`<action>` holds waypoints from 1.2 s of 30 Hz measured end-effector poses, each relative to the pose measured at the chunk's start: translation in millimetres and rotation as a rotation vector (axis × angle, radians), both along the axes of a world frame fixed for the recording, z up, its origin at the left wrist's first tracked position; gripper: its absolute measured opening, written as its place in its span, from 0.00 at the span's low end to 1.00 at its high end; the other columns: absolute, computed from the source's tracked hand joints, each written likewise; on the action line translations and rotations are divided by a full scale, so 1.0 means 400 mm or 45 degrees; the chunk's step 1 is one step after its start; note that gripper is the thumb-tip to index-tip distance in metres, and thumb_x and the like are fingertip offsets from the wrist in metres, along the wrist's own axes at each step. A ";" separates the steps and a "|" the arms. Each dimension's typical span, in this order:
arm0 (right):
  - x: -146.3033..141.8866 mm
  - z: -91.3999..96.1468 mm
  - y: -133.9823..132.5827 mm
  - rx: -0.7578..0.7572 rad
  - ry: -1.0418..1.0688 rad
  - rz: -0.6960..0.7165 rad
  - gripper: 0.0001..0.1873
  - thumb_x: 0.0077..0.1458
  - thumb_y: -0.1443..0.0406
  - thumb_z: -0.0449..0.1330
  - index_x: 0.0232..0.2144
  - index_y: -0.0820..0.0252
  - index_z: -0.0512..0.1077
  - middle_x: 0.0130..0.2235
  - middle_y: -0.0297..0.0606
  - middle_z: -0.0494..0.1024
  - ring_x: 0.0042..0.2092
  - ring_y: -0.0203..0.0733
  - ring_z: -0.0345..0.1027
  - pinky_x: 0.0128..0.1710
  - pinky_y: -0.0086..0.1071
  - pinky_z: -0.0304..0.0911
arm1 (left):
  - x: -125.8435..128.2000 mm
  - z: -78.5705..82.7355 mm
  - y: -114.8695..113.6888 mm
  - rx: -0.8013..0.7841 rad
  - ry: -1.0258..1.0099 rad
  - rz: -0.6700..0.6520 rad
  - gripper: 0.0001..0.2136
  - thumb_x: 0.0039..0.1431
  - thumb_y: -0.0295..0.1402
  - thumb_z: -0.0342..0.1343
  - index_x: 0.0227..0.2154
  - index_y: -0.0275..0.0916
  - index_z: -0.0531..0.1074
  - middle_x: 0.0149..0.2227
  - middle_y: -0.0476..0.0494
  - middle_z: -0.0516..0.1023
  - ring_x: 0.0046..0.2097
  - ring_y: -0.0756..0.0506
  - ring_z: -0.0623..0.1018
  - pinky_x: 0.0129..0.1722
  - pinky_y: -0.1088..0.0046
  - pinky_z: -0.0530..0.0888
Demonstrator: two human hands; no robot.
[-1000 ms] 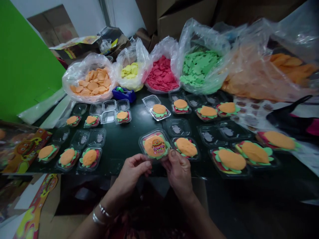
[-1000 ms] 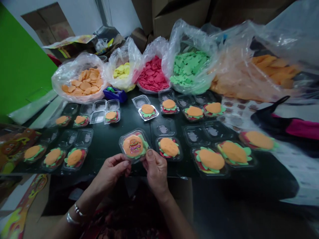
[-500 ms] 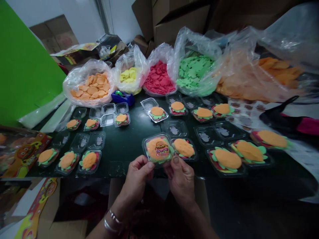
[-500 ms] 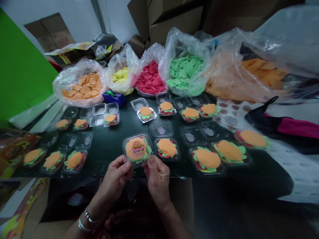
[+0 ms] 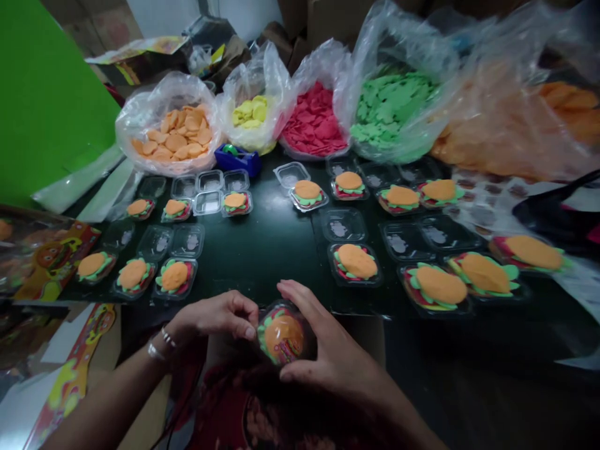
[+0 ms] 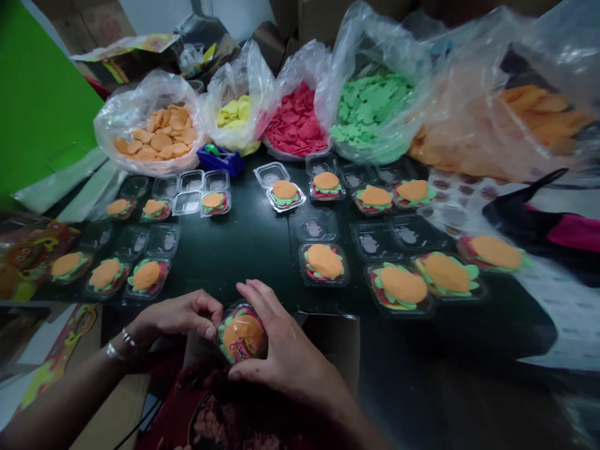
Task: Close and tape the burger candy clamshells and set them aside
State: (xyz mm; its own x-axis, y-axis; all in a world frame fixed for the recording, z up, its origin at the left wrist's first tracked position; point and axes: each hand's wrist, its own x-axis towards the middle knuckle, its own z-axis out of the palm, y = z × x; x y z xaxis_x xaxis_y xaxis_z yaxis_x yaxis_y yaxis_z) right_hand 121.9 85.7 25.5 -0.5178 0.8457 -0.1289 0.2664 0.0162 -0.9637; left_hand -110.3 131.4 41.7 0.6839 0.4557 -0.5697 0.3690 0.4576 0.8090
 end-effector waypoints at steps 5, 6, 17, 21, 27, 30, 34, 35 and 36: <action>-0.016 0.003 -0.039 0.010 -0.142 0.198 0.40 0.37 0.67 0.71 0.55 0.53 0.63 0.53 0.42 0.67 0.54 0.49 0.62 0.55 0.40 0.59 | 0.000 -0.005 0.019 0.034 0.012 -0.246 0.09 0.46 0.40 0.62 0.21 0.39 0.74 0.20 0.52 0.68 0.25 0.50 0.64 0.26 0.77 0.63; -0.017 -0.007 -0.056 0.018 -0.165 0.133 0.39 0.38 0.68 0.70 0.54 0.54 0.63 0.53 0.43 0.67 0.53 0.49 0.63 0.54 0.40 0.60 | 0.004 -0.007 0.007 0.082 0.039 -0.216 0.08 0.48 0.38 0.61 0.22 0.39 0.74 0.21 0.52 0.69 0.26 0.50 0.65 0.26 0.77 0.63; -0.004 -0.053 -0.156 0.060 -0.120 -0.090 0.37 0.37 0.68 0.72 0.49 0.53 0.61 0.48 0.39 0.67 0.49 0.46 0.65 0.49 0.35 0.63 | 0.085 -0.045 -0.235 0.140 0.149 0.785 0.08 0.50 0.36 0.59 0.27 0.36 0.70 0.25 0.51 0.69 0.28 0.51 0.65 0.29 0.77 0.64; 0.006 -0.061 -0.178 0.083 -0.112 -0.068 0.39 0.36 0.69 0.72 0.50 0.52 0.59 0.49 0.39 0.66 0.49 0.45 0.65 0.49 0.33 0.62 | 0.096 -0.041 -0.251 0.341 0.231 0.689 0.05 0.52 0.33 0.56 0.27 0.36 0.71 0.28 0.48 0.73 0.32 0.48 0.69 0.33 0.75 0.66; 0.021 -0.067 -0.193 -0.038 -0.119 -0.036 0.35 0.36 0.68 0.72 0.47 0.54 0.62 0.47 0.40 0.67 0.48 0.46 0.65 0.47 0.34 0.63 | 0.105 -0.049 -0.250 0.385 0.220 0.575 0.06 0.54 0.33 0.55 0.26 0.36 0.72 0.27 0.48 0.73 0.31 0.49 0.69 0.32 0.76 0.65; 0.034 -0.063 -0.188 -0.153 -0.074 -0.018 0.34 0.39 0.66 0.70 0.49 0.55 0.62 0.49 0.41 0.68 0.50 0.48 0.64 0.50 0.37 0.62 | 0.104 -0.061 -0.242 0.258 0.142 0.597 0.08 0.52 0.36 0.58 0.25 0.36 0.72 0.25 0.49 0.72 0.28 0.50 0.67 0.30 0.77 0.64; 0.048 -0.066 -0.179 -0.427 0.151 -0.141 0.32 0.50 0.60 0.63 0.55 0.54 0.57 0.54 0.45 0.66 0.54 0.48 0.64 0.51 0.40 0.61 | 0.089 -0.084 -0.241 -0.083 0.050 0.752 0.15 0.47 0.44 0.62 0.25 0.36 0.69 0.16 0.54 0.66 0.19 0.54 0.61 0.21 0.79 0.57; 0.049 -0.069 -0.177 -0.478 0.204 -0.178 0.28 0.53 0.58 0.60 0.55 0.55 0.58 0.53 0.45 0.68 0.52 0.47 0.66 0.50 0.39 0.62 | 0.084 -0.093 -0.243 -0.138 0.023 0.806 0.17 0.46 0.46 0.62 0.25 0.36 0.68 0.15 0.55 0.65 0.18 0.55 0.61 0.20 0.79 0.56; 0.048 -0.072 -0.175 -0.504 0.226 -0.203 0.24 0.55 0.57 0.58 0.52 0.56 0.60 0.50 0.44 0.71 0.49 0.46 0.68 0.47 0.38 0.64 | 0.078 -0.103 -0.247 -0.169 -0.003 0.864 0.19 0.44 0.48 0.63 0.26 0.37 0.67 0.14 0.55 0.65 0.18 0.55 0.61 0.19 0.79 0.56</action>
State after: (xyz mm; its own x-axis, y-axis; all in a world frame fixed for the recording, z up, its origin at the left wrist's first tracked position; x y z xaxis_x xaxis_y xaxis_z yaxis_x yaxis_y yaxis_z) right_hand 141.3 15.7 -3.1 -0.4287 0.8199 -0.3793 0.0662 -0.3903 -0.9183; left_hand -79.2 32.6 0.4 0.2732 0.7096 -0.6494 -0.0357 0.6821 0.7303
